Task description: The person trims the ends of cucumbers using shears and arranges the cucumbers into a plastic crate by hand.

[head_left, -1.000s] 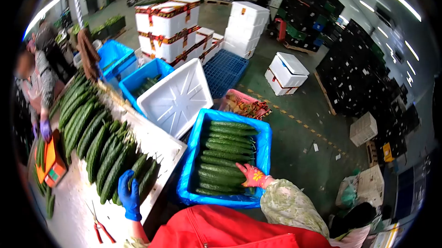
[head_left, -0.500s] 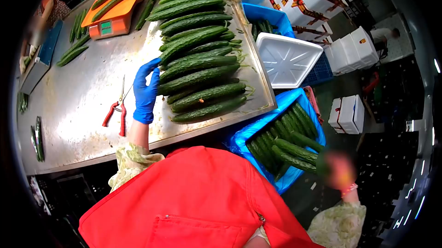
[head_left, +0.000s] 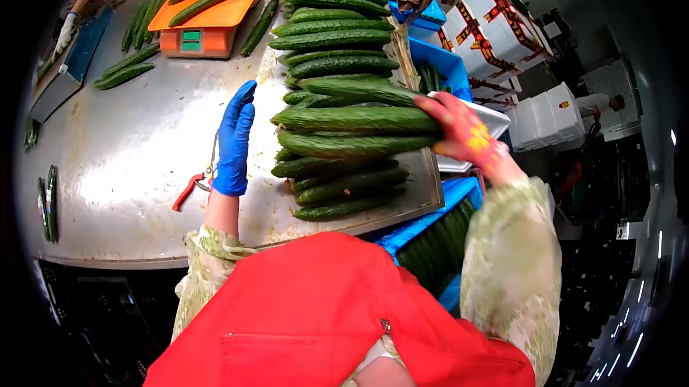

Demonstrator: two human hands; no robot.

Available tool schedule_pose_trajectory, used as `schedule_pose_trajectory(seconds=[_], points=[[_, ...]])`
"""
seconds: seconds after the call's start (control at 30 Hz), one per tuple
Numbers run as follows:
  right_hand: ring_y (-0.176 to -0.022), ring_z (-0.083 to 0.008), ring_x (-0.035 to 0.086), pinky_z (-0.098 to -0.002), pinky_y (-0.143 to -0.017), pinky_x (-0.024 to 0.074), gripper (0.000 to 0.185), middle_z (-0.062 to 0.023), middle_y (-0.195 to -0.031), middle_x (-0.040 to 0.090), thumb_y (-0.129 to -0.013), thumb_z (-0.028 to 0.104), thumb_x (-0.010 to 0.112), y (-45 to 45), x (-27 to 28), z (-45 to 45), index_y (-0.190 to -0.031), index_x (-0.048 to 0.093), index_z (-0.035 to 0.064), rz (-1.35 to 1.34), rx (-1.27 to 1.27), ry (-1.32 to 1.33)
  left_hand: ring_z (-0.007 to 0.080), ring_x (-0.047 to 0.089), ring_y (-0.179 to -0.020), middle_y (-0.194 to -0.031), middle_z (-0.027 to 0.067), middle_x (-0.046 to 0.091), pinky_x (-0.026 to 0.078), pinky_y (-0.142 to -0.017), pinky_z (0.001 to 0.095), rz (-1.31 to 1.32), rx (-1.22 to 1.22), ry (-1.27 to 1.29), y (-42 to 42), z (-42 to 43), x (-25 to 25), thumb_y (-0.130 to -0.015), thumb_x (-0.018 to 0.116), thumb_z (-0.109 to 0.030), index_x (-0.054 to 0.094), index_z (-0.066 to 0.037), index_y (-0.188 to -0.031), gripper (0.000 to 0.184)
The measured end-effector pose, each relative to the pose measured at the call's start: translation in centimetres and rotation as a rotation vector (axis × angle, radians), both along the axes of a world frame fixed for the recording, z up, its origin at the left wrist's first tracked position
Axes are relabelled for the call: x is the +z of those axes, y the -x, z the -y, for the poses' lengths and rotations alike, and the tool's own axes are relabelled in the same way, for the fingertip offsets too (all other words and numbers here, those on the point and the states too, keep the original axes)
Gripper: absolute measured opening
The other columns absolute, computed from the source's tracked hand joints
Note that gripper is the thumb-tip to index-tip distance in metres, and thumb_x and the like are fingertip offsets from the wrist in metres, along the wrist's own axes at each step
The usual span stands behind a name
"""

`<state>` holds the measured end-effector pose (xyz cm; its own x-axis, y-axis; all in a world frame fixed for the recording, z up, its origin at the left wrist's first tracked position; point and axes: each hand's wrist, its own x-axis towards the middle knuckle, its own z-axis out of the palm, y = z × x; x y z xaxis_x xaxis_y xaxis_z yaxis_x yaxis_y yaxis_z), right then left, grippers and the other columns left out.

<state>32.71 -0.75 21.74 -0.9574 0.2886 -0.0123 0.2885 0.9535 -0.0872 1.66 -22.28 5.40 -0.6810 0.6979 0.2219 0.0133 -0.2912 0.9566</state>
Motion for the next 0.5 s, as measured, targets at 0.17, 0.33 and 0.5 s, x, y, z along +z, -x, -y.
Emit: schedule_pose_trajectory(seconds=[0.17, 0.33, 0.5], points=[[-0.125, -0.0425, 0.043, -0.0452, -0.105, 0.0369, 0.096, -0.0246, -0.140, 0.038, -0.065, 0.016, 0.079, 6.4, -8.0, -5.4, -0.148, 0.031, 0.0225, 0.129, 0.111, 0.036, 0.0166, 0.041, -0.128, -0.143, 0.0080, 0.045, 0.029, -0.108, 0.0292, 0.013, -0.106, 0.178, 0.7, -3.8, -6.6, -0.096, 0.054, -0.039, 0.037, -0.006, -0.145, 0.062], [-0.134, -0.0376, 0.035, -0.0413, -0.110, 0.0304, 0.087, -0.0185, -0.148, 0.033, -0.071, 0.027, 0.078, -2.8, -6.6, -6.0, -0.145, 0.035, 0.0168, -0.272, -0.310, 0.152, 0.0232, 0.045, -0.128, -0.142, 0.0098, 0.044, 0.039, -0.105, 0.0417, 0.803, -0.261, 0.062, -0.4, -4.8, -8.2, -0.099, 0.043, -0.046, 0.036, -0.016, -0.146, 0.056], [-0.128, -0.0311, 0.046, -0.0377, -0.107, 0.0353, 0.066, -0.0157, -0.137, 0.046, -0.077, 0.012, 0.072, -20.7, -13.3, -4.0, -0.136, 0.045, 0.0040, -0.685, -0.821, 0.270, 0.0207, 0.054, -0.114, -0.124, 0.0065, 0.057, 0.044, -0.099, 0.0399, 0.733, -0.066, 0.031, -1.7, -6.3, -6.3, -0.098, 0.046, -0.045, 0.046, -0.012, -0.139, 0.052]])
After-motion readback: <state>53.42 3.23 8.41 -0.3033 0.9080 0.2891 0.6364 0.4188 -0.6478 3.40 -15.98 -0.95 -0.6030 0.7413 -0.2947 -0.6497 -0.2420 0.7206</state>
